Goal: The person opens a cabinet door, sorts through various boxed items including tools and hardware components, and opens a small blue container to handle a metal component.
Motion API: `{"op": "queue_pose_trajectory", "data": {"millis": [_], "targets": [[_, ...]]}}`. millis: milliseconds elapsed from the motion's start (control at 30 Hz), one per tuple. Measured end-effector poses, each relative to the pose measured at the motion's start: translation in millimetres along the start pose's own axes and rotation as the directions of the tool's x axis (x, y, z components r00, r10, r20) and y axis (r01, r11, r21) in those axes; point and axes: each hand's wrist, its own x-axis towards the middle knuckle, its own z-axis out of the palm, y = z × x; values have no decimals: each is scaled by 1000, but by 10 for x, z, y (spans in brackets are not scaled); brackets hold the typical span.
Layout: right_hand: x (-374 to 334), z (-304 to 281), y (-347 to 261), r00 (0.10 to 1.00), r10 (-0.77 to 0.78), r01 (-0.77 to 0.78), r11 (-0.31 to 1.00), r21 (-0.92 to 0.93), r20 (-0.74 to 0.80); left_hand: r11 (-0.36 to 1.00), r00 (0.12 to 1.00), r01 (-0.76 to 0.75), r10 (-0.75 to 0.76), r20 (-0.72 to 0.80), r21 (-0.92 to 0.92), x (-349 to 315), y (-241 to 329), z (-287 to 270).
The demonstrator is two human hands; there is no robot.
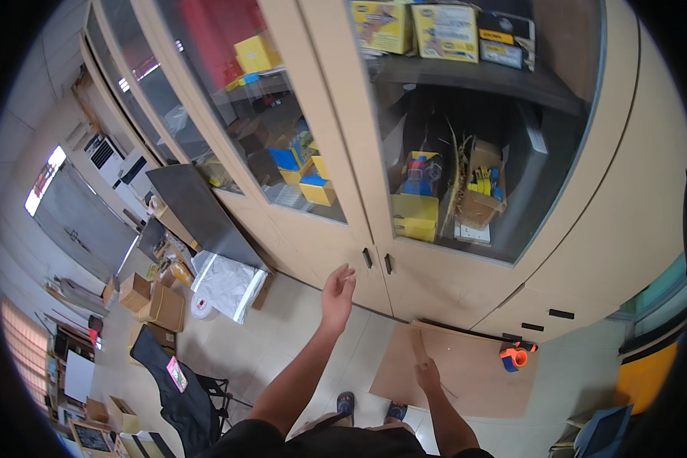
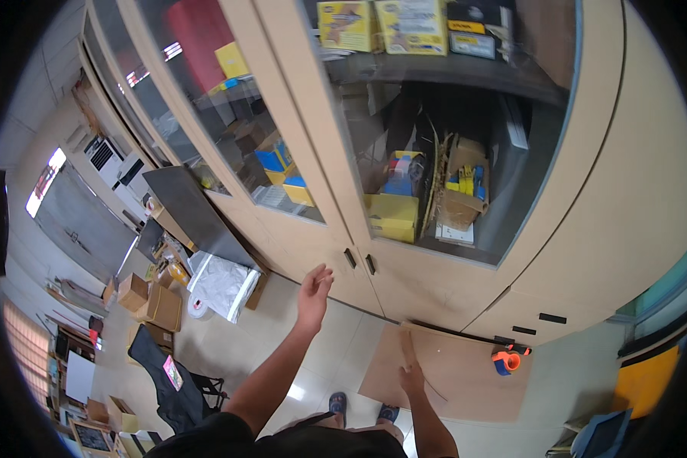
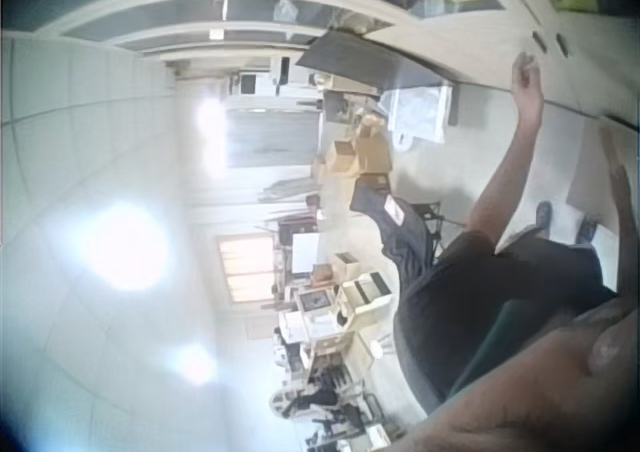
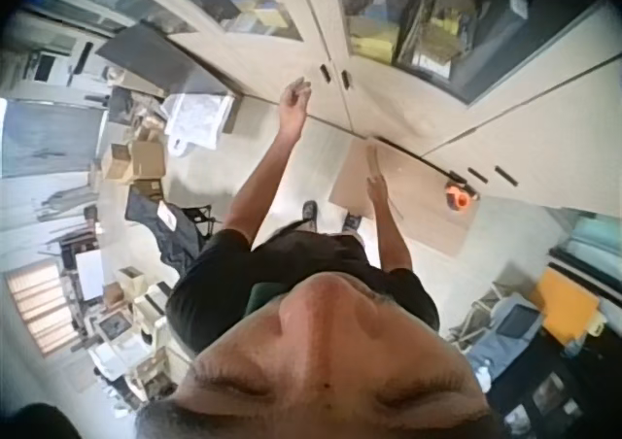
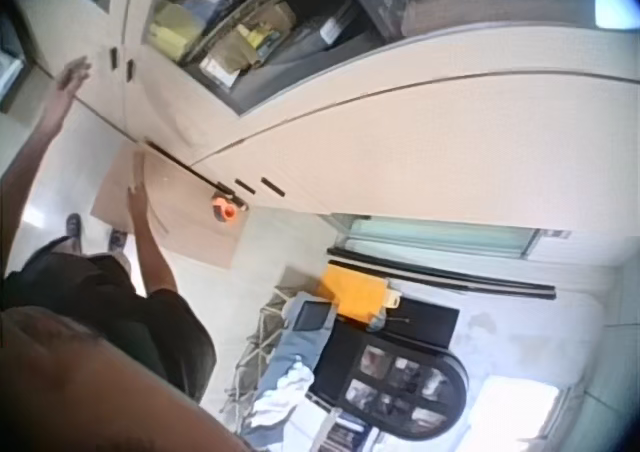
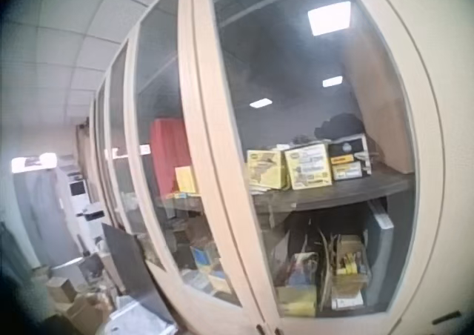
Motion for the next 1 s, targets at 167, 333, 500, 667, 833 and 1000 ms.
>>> {"op": "queue_pose_trajectory", "data": {"millis": [167,333,500,667,833,1000], "targets": [[287,-633,-1978,1000,24,-18,920,391,-12,740,912,383,-399,97,-553,574,-67,257],[767,-610,-3217,999,46,-20,632,775,-11,403,825,455,-526,205,-794,1298,-124,306],[1052,-596,-3917,991,130,-61,575,816,-17,292,774,555,-523,356,-779,1396,110,449],[1430,-407,-4170,986,168,-102,481,871,23,256,687,599,-651,323,-759,1427,198,316],[1662,-399,-4433,990,107,-118,217,969,97,94,670,612,-588,452,-785,1679,-2,58],[1871,-338,-4496,967,223,-113,-53,992,122,141,658,622,-627,417,-770,1750,-200,6]]}}
